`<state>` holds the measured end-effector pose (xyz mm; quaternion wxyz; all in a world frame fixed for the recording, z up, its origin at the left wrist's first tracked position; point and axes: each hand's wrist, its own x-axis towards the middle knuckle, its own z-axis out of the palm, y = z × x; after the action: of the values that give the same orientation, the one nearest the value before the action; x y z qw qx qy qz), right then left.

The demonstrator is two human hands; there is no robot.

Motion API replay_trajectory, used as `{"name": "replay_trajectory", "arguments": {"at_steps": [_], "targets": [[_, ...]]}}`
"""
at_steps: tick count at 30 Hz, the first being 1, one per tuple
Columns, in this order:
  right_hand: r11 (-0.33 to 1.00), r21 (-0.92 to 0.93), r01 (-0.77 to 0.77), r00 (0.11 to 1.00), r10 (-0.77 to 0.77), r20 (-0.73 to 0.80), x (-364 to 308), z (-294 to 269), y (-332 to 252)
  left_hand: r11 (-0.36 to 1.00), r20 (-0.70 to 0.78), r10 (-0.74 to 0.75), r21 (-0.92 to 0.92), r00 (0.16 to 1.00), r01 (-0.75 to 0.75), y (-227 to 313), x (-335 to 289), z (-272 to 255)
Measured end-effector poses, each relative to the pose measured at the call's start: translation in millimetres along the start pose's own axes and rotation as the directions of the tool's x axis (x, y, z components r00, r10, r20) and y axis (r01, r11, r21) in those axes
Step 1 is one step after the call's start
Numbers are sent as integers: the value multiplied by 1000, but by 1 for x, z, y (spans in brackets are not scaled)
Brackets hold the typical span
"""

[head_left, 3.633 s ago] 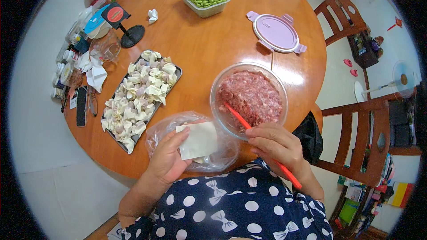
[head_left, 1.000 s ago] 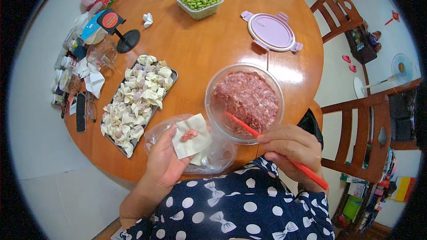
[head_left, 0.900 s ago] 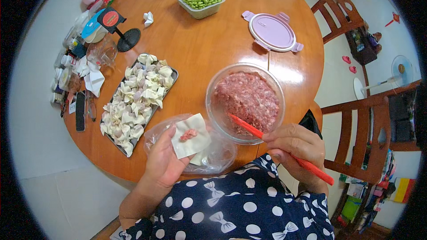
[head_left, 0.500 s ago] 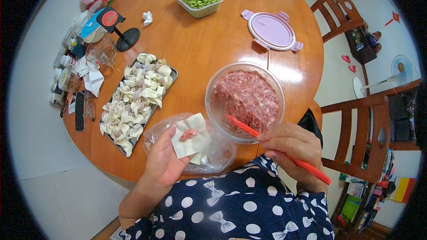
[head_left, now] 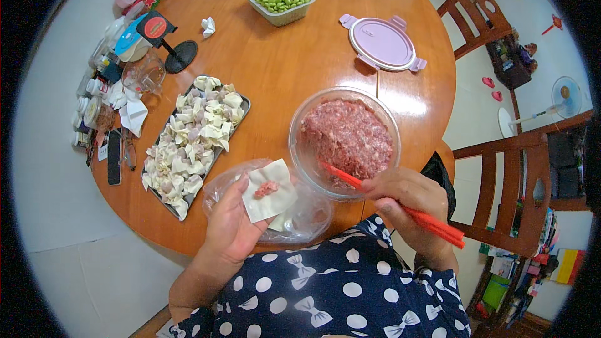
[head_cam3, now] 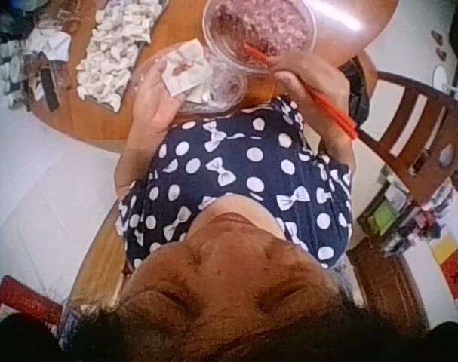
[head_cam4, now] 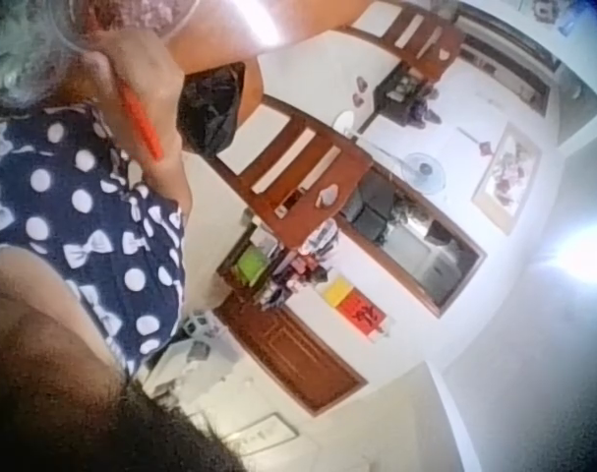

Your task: Preparing and filling dumpling wrappers with minced meat on a wooden table.

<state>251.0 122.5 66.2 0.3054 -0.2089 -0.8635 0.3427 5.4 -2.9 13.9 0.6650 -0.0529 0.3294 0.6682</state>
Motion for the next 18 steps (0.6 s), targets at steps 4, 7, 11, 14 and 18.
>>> {"name": "replay_trajectory", "arguments": {"at_steps": [4, 7, 11, 14, 18], "targets": [[985, 108, -132, 988, 139, -60, -4, -2, 3, 1000, 5, 11, 24, 1000, -11, 0, -3, -1], [960, 233, -153, 970, 190, -148, -8, -5, 2, 1000, -1, -13, 28, 1000, 13, 0, -3, -5], [805, 592, 49, 961, 123, -246, -10, 2, 6, 999, 69, -36, -26, 997, 38, 0, -4, -17], [707, 707, -9, 976, 160, -147, -12, 17, 8, 998, 67, -58, -29, 996, 60, -1, -7, -9], [669, 736, -104, 972, 224, -66, -12, 29, 17, 995, -131, -20, 96, 991, 33, 1, -16, 27]]}}
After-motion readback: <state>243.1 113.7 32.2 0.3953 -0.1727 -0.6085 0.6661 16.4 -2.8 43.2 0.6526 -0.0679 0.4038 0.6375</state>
